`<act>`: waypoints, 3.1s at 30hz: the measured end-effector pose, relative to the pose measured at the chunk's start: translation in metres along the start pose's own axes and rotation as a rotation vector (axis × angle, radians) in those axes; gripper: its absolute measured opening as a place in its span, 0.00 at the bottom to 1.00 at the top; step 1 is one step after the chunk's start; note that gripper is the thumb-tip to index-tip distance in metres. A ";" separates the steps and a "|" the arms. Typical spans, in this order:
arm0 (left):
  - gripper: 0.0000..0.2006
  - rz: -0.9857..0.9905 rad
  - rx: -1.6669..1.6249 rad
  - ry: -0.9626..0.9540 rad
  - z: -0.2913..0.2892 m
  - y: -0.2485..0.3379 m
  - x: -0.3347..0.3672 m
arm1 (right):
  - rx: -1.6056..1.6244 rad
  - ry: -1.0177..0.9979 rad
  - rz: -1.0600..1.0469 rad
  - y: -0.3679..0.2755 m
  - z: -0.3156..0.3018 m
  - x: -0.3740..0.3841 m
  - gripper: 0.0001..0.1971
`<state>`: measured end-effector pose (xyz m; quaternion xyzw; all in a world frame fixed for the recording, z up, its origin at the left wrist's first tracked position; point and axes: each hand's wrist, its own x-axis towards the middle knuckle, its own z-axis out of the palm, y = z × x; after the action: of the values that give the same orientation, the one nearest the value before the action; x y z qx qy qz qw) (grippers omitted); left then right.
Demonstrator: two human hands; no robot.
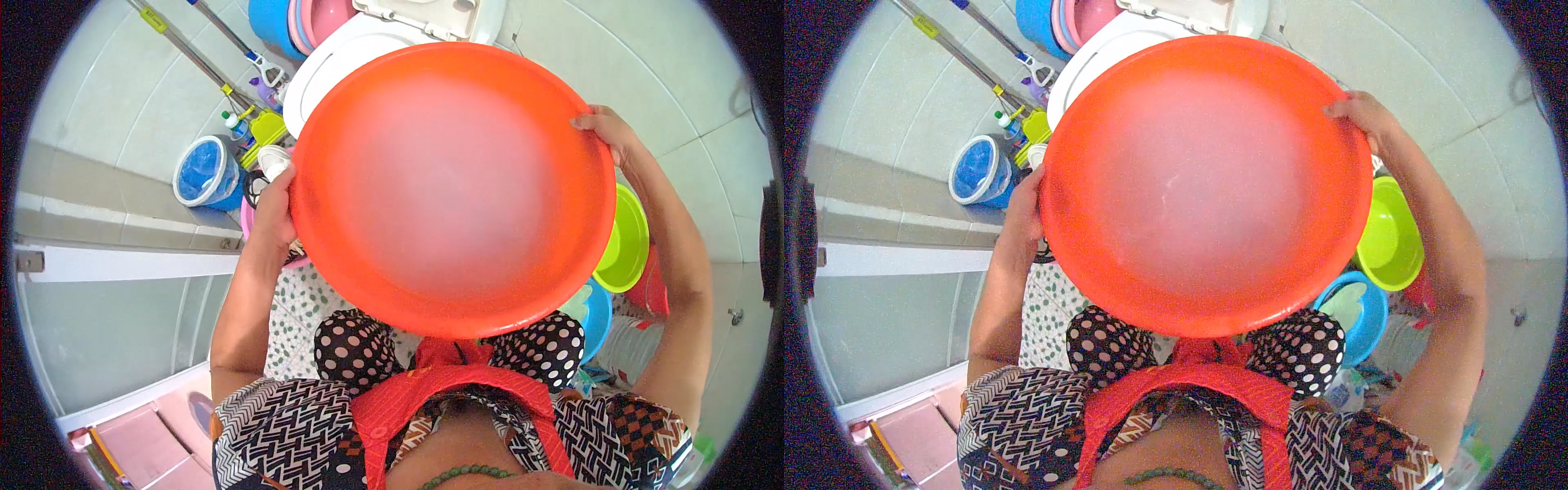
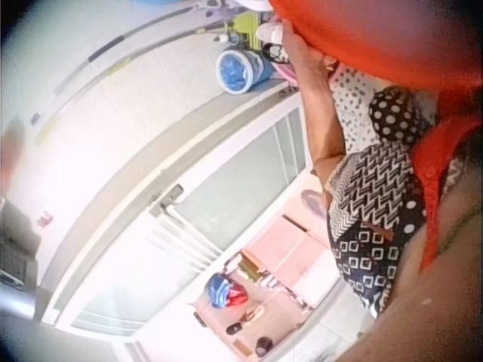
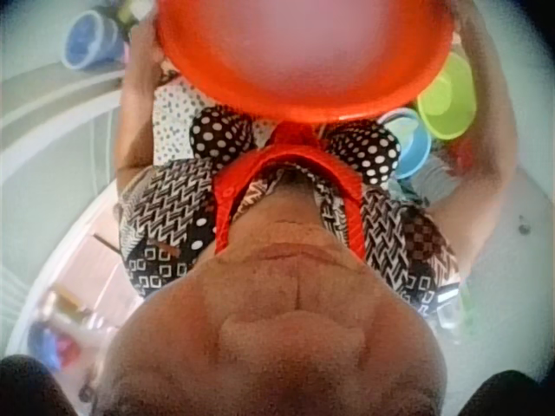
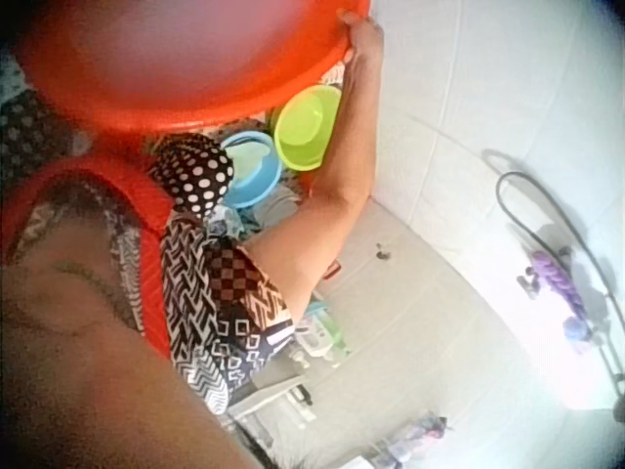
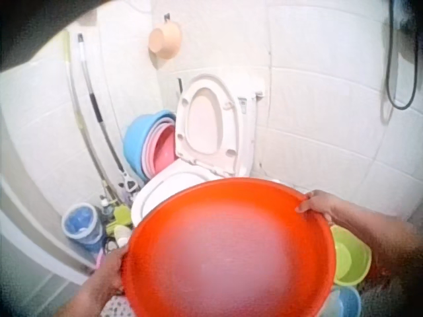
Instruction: The person washes a pair of shoes and insoles in basins of soapy water by hand and with a brush, then rinses them with water.
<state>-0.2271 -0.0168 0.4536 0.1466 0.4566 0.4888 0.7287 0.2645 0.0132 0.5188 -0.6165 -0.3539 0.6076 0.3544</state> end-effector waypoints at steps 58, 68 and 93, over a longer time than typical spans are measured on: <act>0.09 0.170 -0.048 -0.114 -0.012 0.094 0.100 | 0.371 -0.082 -0.068 -0.113 0.028 0.087 0.11; 0.12 0.175 0.164 -0.156 0.014 0.020 0.022 | 0.532 -0.115 0.044 0.097 -0.025 -0.002 0.21; 0.15 0.070 0.030 -0.196 0.030 -0.056 0.048 | 0.202 0.203 -0.047 0.023 -0.050 -0.046 0.20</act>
<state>-0.1651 0.0037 0.4081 0.2204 0.3848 0.4903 0.7503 0.3136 -0.0386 0.5226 -0.6275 -0.2678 0.5661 0.4627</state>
